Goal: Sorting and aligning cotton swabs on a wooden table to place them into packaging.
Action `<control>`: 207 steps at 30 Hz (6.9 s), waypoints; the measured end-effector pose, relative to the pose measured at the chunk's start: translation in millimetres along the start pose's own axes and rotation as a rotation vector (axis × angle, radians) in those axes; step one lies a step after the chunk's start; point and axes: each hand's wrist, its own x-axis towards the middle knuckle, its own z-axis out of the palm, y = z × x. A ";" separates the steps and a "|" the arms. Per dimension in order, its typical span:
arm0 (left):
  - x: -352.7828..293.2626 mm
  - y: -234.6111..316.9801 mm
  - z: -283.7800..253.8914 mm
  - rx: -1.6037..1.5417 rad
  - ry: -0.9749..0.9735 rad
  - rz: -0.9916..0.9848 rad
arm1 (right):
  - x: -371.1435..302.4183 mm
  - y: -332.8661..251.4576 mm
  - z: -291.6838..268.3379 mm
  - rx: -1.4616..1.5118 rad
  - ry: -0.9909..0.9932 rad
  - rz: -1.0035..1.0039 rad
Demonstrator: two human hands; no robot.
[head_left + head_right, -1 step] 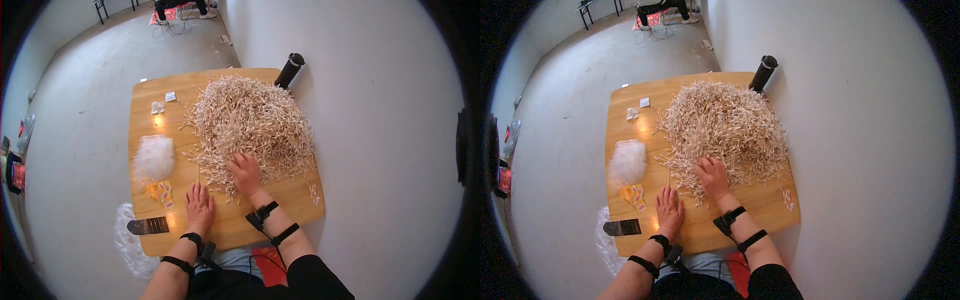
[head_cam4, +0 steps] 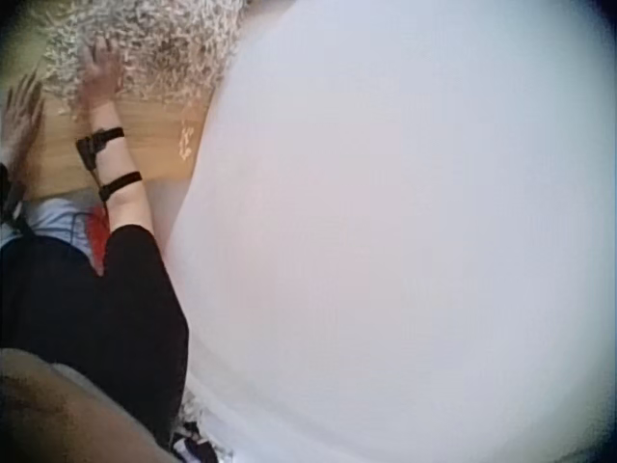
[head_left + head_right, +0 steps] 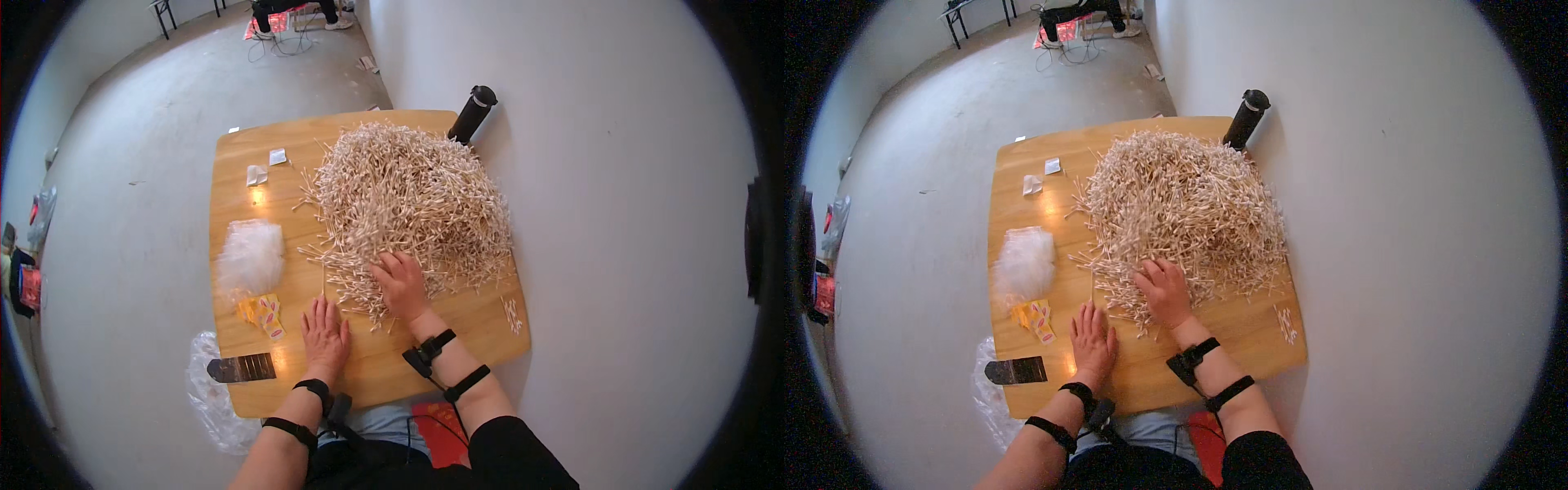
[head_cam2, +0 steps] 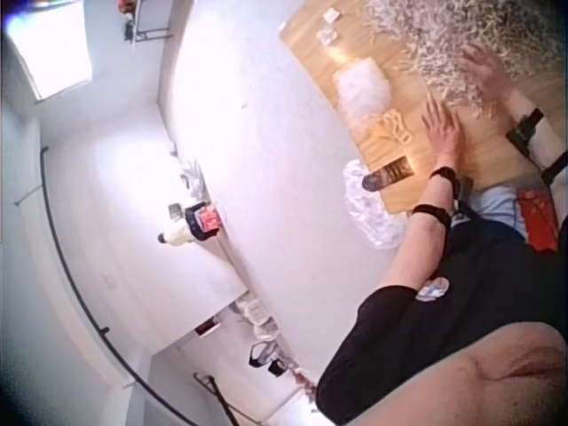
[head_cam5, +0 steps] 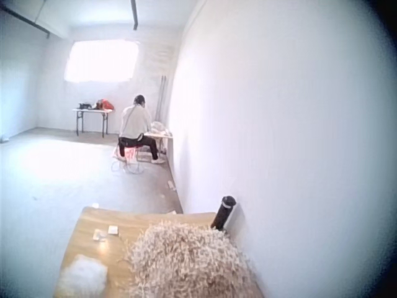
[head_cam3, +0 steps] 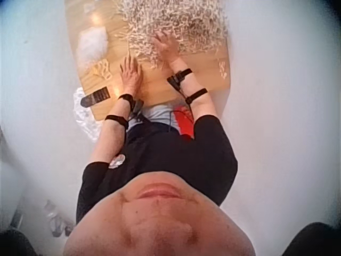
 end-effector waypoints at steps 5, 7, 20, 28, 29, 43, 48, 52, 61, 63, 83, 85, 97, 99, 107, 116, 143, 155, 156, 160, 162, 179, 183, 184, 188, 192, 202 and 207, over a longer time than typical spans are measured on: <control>-0.9 -8.3 7.9 0.016 0.027 -0.004 | -5.4 27.2 -12.6 0.042 0.080 -0.057; -1.2 -9.6 11.6 0.031 0.030 0.014 | -10.9 45.4 -19.8 -0.026 0.153 0.320; -0.8 -10.2 17.9 0.041 0.050 0.018 | 97.9 20.8 14.4 -0.237 -0.054 0.202; -0.7 -2.0 7.4 0.024 0.054 0.035 | 82.0 -11.5 32.4 -0.305 -0.292 0.033; -1.0 -0.5 5.3 0.018 0.051 0.034 | 70.9 -10.5 32.2 -0.306 -0.295 0.037; 1.8 -1.1 6.8 0.023 0.089 0.044 | 33.7 2.1 -23.7 -0.149 -0.135 0.042; 0.1 -9.9 10.7 0.015 0.152 0.023 | -43.9 -28.2 -36.0 -0.027 0.025 0.140; 2.3 -9.0 15.4 -0.011 0.166 0.051 | -134.7 -40.5 -47.1 -0.001 0.014 0.366; -18.3 -16.7 4.3 -0.122 0.348 0.163 | -158.1 -90.1 -48.1 0.004 -0.179 0.304; -31.1 -24.9 5.1 -0.210 0.330 0.236 | -152.8 -102.3 -39.9 0.103 -0.159 0.263; -89.5 -62.4 -18.2 -0.199 0.282 0.239 | -137.0 -117.6 -8.9 0.210 -0.077 0.246; -86.3 -59.2 -20.3 -0.186 0.234 0.268 | -134.8 -118.6 -11.0 0.178 -0.108 0.222; -83.7 -55.9 -13.7 -0.283 0.243 0.156 | -92.4 -144.9 26.1 0.136 -0.244 0.175; -82.6 -59.9 -13.5 -0.426 0.357 0.011 | -94.0 -149.3 30.5 0.229 -0.296 0.168; -82.7 -60.1 -14.0 -0.312 0.391 0.022 | -75.8 -115.4 24.8 0.383 -0.461 0.464; -79.6 -54.2 -13.4 -0.074 0.190 0.180 | -86.9 -103.5 17.5 0.479 -0.492 0.453; -80.3 -55.6 -16.4 -0.124 0.222 0.240 | -96.3 -131.8 12.8 0.304 -0.357 0.224; -78.8 -53.5 -15.9 -0.099 0.201 0.205 | -99.5 -132.7 11.0 0.324 -0.377 0.241; -78.6 -53.9 -15.0 -0.110 0.219 0.207 | -98.4 -131.3 12.7 0.320 -0.369 0.237; -77.3 -52.3 -19.3 -0.149 0.196 0.191 | -100.5 -129.9 12.1 0.396 -0.364 0.315; -76.0 -53.2 -20.7 -0.175 0.223 0.204 | -100.4 -125.8 12.2 0.443 -0.374 0.340; -75.6 -52.8 -20.6 -0.191 0.221 0.157 | -95.9 -122.5 5.4 0.418 -0.350 0.319; -75.3 -50.4 -21.1 -0.169 0.226 0.166 | -99.1 -122.1 5.3 0.409 -0.447 0.266; -75.7 -50.8 -21.3 -0.170 0.234 0.166 | -98.5 -122.5 6.2 0.428 -0.442 0.270; -77.3 -53.0 -19.8 -0.190 0.237 0.135 | -98.8 -123.3 1.9 0.557 -0.445 0.399; -78.1 -53.5 -19.2 -0.262 0.223 0.120 | -99.9 -117.8 4.0 0.483 -0.330 0.492; -77.0 -53.5 -14.6 -0.157 0.249 0.137 | -89.3 -120.1 18.0 0.215 -0.303 0.296; -76.8 -54.0 -12.6 -0.072 0.254 0.173 | -95.0 -125.0 20.5 0.335 -0.404 0.223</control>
